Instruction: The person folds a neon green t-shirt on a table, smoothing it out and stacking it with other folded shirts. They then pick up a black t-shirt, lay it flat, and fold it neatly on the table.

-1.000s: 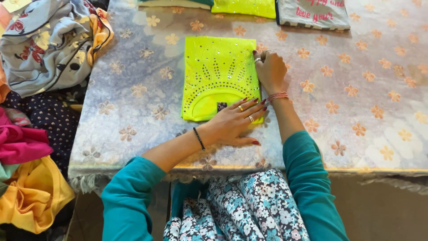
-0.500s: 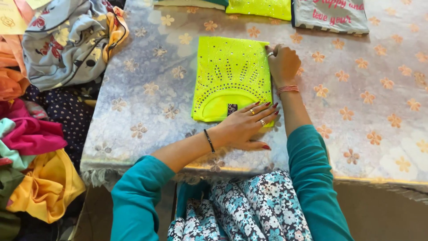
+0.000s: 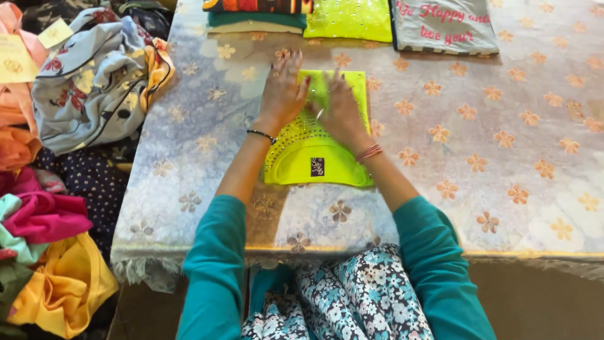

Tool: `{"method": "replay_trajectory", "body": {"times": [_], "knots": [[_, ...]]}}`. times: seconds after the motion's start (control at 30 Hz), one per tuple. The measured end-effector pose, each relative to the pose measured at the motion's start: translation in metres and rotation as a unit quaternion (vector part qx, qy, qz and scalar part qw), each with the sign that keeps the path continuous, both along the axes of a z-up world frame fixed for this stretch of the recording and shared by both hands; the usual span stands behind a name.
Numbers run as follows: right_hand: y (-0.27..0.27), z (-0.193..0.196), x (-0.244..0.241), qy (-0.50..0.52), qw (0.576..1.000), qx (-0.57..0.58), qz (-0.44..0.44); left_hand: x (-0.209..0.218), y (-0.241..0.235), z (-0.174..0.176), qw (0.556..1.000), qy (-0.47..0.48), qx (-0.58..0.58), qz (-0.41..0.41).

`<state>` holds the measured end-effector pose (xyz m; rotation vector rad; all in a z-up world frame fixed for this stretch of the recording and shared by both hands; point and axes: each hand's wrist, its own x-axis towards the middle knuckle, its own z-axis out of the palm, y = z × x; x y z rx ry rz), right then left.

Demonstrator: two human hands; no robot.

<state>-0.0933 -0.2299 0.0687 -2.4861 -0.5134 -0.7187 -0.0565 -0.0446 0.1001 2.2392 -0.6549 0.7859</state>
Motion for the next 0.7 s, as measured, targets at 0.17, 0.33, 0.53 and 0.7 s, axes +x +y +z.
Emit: {"method": "replay_trajectory", "body": {"times": [0.17,0.33,0.53,0.7], "knots": [[0.012,0.035,-0.033,0.165,0.977,-0.111,-0.081,0.004,-0.001,-0.023,0.968,0.152,0.189,0.061],[0.007,0.028,-0.027,0.15,0.979,-0.09,-0.102,0.009,0.007,-0.018,0.967,0.16,0.179,0.088],[-0.009,0.031,-0.028,0.184,0.971,-0.085,-0.127,0.008,0.006,-0.014,0.96,0.194,0.168,0.114],[-0.016,0.034,-0.038,0.223,0.963,-0.09,-0.121,-0.003,0.017,-0.006,0.956,0.22,0.175,0.084]]}}
